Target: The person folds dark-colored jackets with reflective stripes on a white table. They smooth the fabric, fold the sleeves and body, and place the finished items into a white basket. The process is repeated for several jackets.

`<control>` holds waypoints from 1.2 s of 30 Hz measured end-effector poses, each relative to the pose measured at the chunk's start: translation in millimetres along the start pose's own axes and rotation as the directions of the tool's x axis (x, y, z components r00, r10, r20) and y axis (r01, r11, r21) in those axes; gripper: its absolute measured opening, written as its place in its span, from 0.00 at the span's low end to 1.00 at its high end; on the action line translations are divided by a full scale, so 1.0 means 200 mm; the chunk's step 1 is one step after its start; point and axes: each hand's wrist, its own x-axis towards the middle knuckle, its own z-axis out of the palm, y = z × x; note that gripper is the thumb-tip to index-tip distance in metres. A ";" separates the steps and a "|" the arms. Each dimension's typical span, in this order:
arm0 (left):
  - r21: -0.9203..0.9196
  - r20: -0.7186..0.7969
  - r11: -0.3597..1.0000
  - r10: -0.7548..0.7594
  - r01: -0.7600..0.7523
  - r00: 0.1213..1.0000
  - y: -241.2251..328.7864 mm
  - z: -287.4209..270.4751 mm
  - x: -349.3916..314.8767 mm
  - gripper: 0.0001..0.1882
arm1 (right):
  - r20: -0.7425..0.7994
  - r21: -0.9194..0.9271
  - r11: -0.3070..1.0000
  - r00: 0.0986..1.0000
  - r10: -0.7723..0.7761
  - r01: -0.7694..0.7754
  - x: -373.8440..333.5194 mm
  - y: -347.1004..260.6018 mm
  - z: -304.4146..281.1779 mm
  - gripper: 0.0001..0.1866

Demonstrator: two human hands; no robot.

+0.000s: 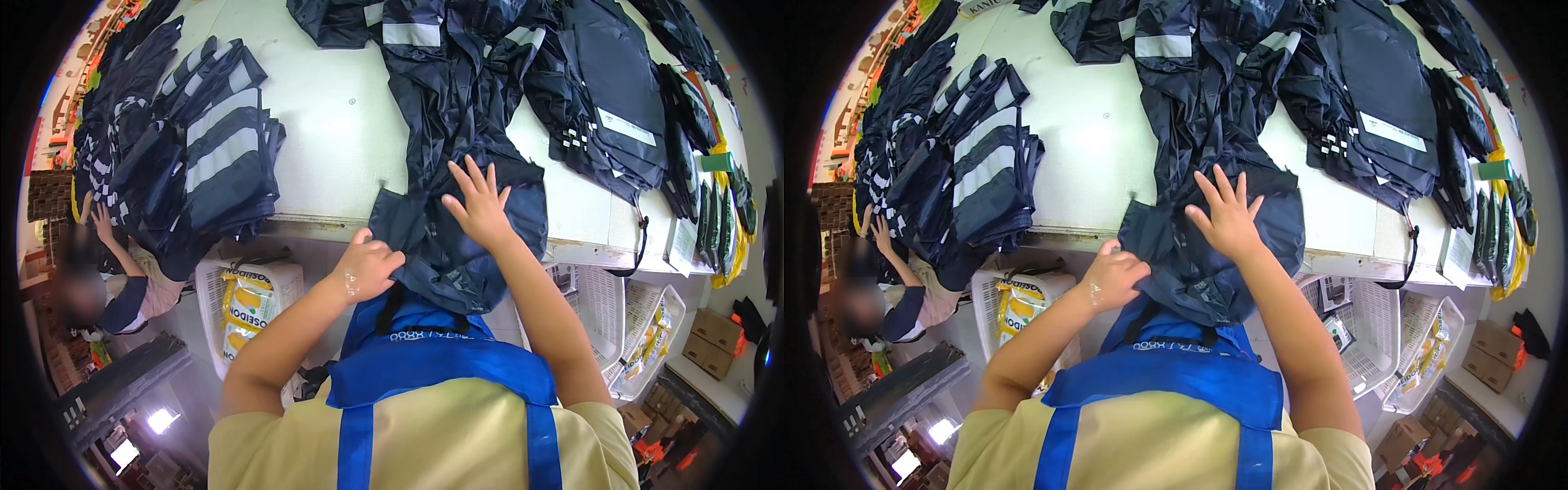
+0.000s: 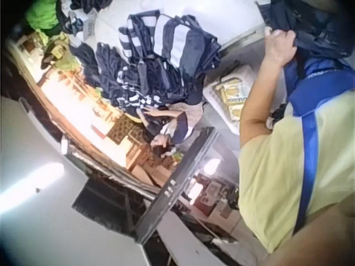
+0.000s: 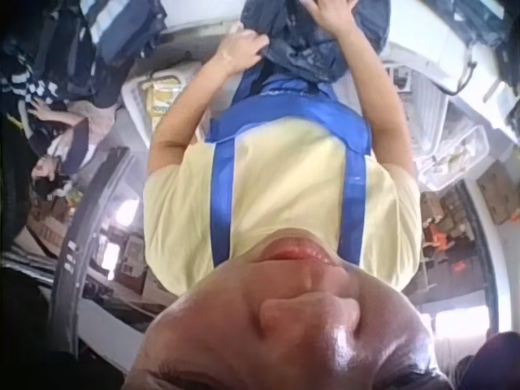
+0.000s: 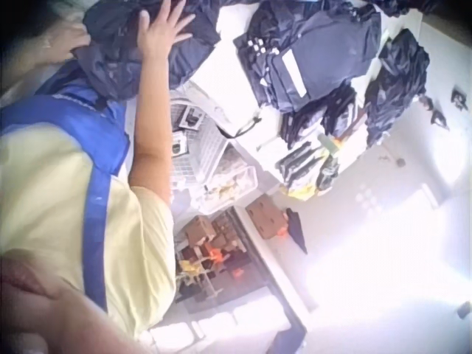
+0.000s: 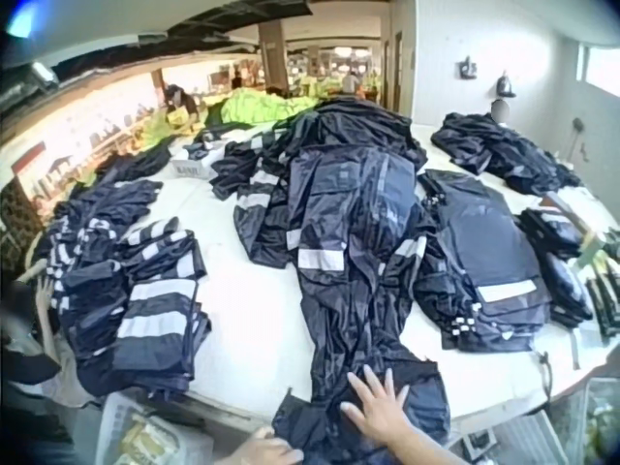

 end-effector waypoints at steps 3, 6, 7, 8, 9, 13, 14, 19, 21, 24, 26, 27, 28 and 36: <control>0.005 0.528 1.000 -0.028 0.030 0.849 0.01 -0.08 0.13 0.15 | -0.106 -0.276 0.956 0.986 -0.130 0.096 0.15 0.06 0.11 0.33; -0.345 0.513 0.917 0.006 0.200 0.858 -0.11 -0.22 0.41 0.18 | -0.131 -0.356 0.921 0.967 -0.219 0.160 0.27 0.10 0.12 0.38; -0.380 0.311 0.892 -0.127 0.246 0.942 -0.16 -0.25 0.53 0.22 | -0.135 -0.345 0.922 0.963 -0.233 0.174 0.30 0.11 0.12 0.39; -0.427 0.097 0.860 -0.264 0.279 0.960 -0.20 -0.26 0.66 0.26 | -0.137 -0.337 0.923 0.960 -0.245 0.187 0.32 0.12 0.12 0.40; -0.299 -0.196 0.923 -0.308 0.242 0.931 -0.26 -0.16 0.78 0.28 | -0.198 -0.248 0.945 0.943 -0.268 0.216 0.34 0.13 0.12 0.43; -0.109 -0.296 0.769 -0.630 0.629 0.718 -0.30 -0.06 1.06 0.27 | -0.272 -0.134 0.990 0.958 -0.089 0.054 0.33 0.20 0.12 0.40; -0.118 -0.286 0.783 -0.616 0.611 0.734 -0.36 -0.01 1.08 0.22 | -0.255 -0.208 0.978 0.966 -0.045 -0.010 0.32 0.18 0.09 0.39; -0.908 -0.046 0.303 -0.759 0.290 0.649 -0.57 0.00 0.89 0.04 | -0.241 -0.291 0.943 0.966 0.091 -0.161 0.20 0.25 0.04 0.33; -0.951 -0.002 0.199 -0.767 0.235 0.641 -0.61 0.00 0.82 0.05 | -0.204 -0.264 0.946 0.969 0.138 -0.191 0.15 0.25 -0.01 0.31; -0.776 -0.189 0.550 -0.672 0.310 0.716 -0.58 -0.06 0.87 0.11 | -0.394 -0.152 0.984 0.918 0.030 -0.097 0.24 0.24 -0.14 0.23; -0.753 -0.233 0.601 -0.625 0.269 0.745 -0.47 -0.13 1.08 0.25 | -0.622 -0.012 1.000 0.783 0.010 -0.023 0.43 0.28 -0.19 0.27; -0.610 -0.336 0.719 -0.616 0.334 0.713 -0.47 -0.08 1.19 0.32 | -0.555 0.295 0.952 0.798 0.235 -0.075 0.54 0.23 -0.24 0.32; -0.580 -0.164 0.657 -0.673 0.481 0.721 -0.39 -0.18 1.29 0.37 | -0.687 0.103 0.978 0.698 0.202 -0.182 0.68 0.38 -0.17 0.40; -0.994 -0.102 0.085 -0.477 -0.070 0.873 -0.55 -0.32 1.16 0.11 | -0.587 0.774 0.560 0.665 0.462 0.294 0.66 0.25 -0.45 0.11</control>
